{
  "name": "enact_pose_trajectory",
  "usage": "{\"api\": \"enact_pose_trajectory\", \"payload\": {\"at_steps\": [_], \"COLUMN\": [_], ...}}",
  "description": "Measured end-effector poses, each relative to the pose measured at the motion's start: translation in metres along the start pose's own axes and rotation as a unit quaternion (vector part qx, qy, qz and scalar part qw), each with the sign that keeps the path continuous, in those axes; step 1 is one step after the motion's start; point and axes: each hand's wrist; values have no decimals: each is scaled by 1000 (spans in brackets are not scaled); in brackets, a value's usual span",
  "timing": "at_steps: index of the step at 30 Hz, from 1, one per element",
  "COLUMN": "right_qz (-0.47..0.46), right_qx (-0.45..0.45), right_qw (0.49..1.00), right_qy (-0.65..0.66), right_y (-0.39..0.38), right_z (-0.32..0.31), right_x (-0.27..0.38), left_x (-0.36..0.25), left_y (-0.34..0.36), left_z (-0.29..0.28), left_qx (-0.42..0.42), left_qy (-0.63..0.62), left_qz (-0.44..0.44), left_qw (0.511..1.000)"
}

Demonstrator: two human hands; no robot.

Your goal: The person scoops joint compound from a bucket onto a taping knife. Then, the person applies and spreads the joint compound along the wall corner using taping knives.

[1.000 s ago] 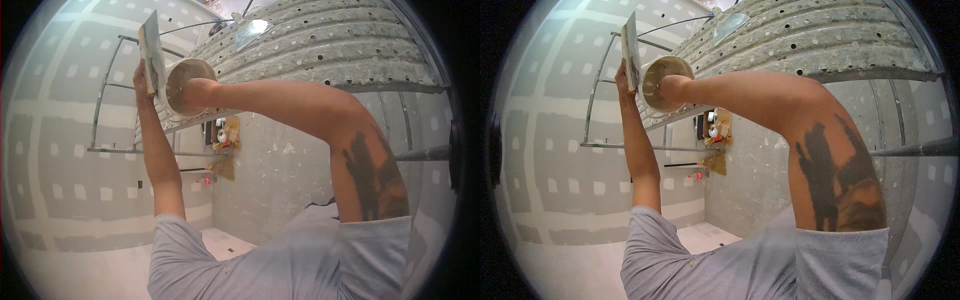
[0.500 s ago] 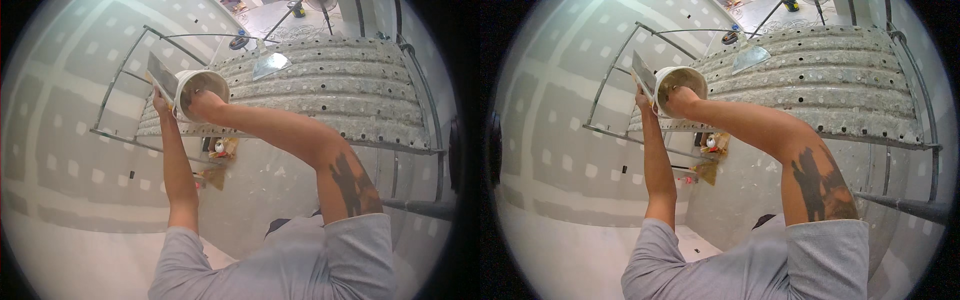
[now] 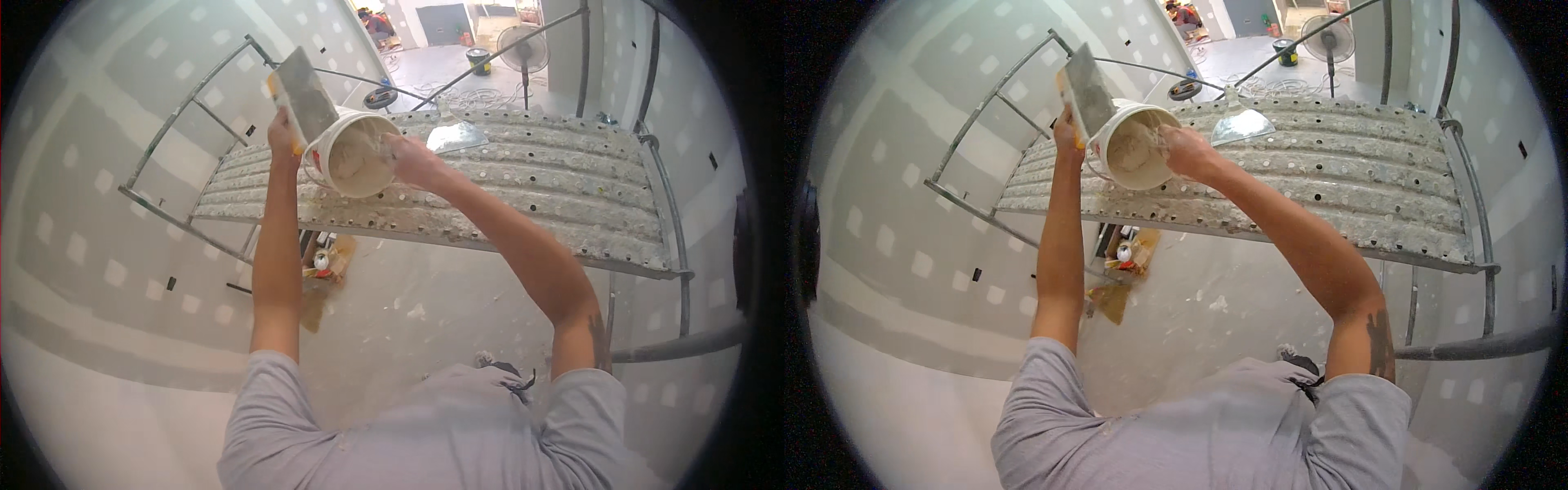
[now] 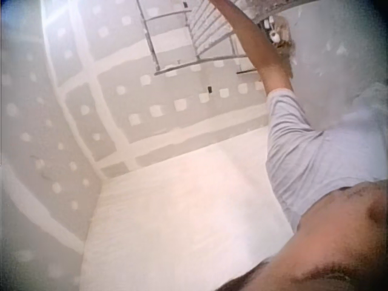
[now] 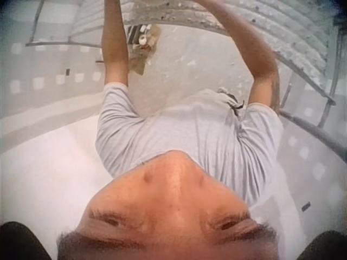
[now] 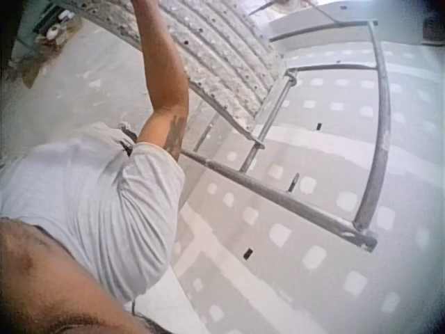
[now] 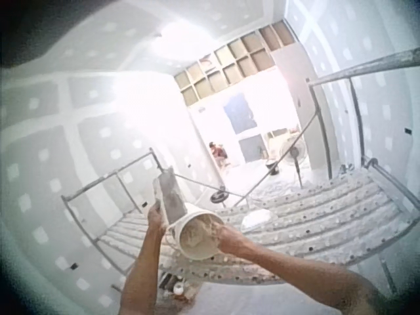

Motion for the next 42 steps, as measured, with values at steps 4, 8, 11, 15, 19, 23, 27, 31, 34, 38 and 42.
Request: {"api": "enact_pose_trajectory", "payload": {"at_steps": [4,8,11,15,19,23,27,31,34,38,42], "right_qz": [-163,-167,-211,-79,-75,-44,158,319,298,317,269], "right_qx": [-86,-14,-54,35,63,35,16,-25,-19,7,-45], "right_qw": [982,985,972,990,989,994,966,750,770,797,874], "right_qy": [-48,-45,-91,-111,-108,-97,202,579,564,514,403], "right_y": [-3,6,12,5,3,3,1,-15,-31,-50,-68], "right_z": [24,27,38,43,50,74,75,82,72,42,21], "right_x": [-7,0,3,-14,-1,-2,36,32,19,31,20], "left_x": [-6,-6,2,7,13,23,19,15,8,-6,-11], "left_y": [-39,-64,-55,-53,-37,-29,-24,-33,-42,-46,-76], "left_z": [-25,-28,-26,-10,-23,-17,-23,-15,-12,-45,-66], "left_qx": [18,16,17,22,29,51,23,21,27,-2,-23], "left_qy": [-127,-174,-168,-130,-97,-97,-92,-98,-148,-192,-191], "left_qz": [38,29,18,-10,-22,-29,-19,-26,-45,-33,-18], "left_qw": [991,984,986,991,995,994,995,995,988,981,981]}}
Point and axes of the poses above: each hand's wrist, its own y-axis towards the middle knuckle, its own z-axis out of the palm, x = y × z, and after that the axes turned 6 degrees about -x, right-handed
